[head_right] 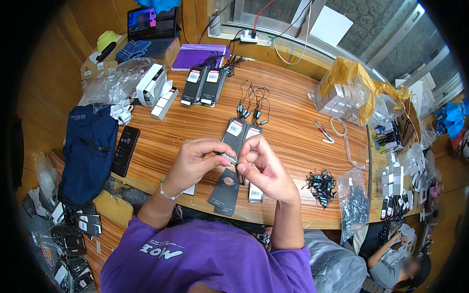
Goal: The person repeatedly picks up small black boxes and attaches black lanyards to them. They handle the items one at a time, opening the boxes, inserting the lanyards, and placing the finished units on the table. The process is repetitive and involves multiple identical components.
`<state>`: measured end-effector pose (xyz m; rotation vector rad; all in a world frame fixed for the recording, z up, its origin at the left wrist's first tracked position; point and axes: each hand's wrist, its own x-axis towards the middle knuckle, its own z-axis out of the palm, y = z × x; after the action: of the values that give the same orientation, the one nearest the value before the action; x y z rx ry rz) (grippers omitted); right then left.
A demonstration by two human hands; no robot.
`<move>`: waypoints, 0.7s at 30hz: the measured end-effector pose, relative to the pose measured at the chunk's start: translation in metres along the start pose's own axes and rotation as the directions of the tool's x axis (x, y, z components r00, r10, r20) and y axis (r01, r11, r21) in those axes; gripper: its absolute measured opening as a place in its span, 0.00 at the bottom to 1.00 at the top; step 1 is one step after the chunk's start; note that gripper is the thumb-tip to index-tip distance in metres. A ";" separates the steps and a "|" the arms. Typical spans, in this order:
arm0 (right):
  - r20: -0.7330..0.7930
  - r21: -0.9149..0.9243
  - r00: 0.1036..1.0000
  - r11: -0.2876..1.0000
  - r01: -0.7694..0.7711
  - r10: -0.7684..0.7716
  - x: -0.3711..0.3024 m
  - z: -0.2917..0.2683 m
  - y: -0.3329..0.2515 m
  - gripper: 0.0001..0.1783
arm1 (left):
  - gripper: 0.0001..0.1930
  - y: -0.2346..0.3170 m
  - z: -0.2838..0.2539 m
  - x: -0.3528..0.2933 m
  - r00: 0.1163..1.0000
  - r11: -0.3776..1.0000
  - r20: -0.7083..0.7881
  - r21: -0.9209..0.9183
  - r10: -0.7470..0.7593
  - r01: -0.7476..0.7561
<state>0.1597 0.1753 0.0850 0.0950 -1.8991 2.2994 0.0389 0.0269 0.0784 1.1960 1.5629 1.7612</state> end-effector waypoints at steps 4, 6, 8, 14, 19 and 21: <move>-0.002 -0.010 1.000 1.000 -0.018 0.018 0.001 0.001 0.000 0.13 | 0.07 -0.006 0.005 -0.004 0.998 0.997 -0.057 -0.073 -0.031 0.027; -0.003 0.003 1.000 1.000 -0.014 0.014 0.002 0.001 0.001 0.13 | 0.07 -0.007 0.009 -0.006 0.994 0.993 -0.104 -0.114 -0.044 0.032; -0.001 0.030 1.000 1.000 0.001 -0.001 0.002 0.000 0.002 0.14 | 0.07 -0.007 0.008 -0.006 0.998 0.995 -0.063 -0.096 -0.025 0.019; 0.044 0.140 0.999 0.990 -0.028 0.022 0.003 -0.010 0.007 0.15 | 0.07 -0.003 -0.001 -0.002 0.998 0.998 0.048 0.060 0.035 -0.038; 0.078 0.155 0.997 0.988 -0.018 0.006 0.006 -0.012 0.010 0.16 | 0.08 -0.009 0.009 -0.007 0.995 0.977 -0.049 -0.200 -0.082 0.071; 0.098 0.138 0.995 0.990 -0.029 0.016 0.006 -0.013 0.009 0.16 | 0.08 -0.012 0.011 -0.008 0.995 0.978 -0.054 -0.196 -0.088 0.076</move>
<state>0.1527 0.1873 0.0745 0.2059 -1.7888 2.4836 0.0499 0.0283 0.0642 0.9783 1.4160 1.8647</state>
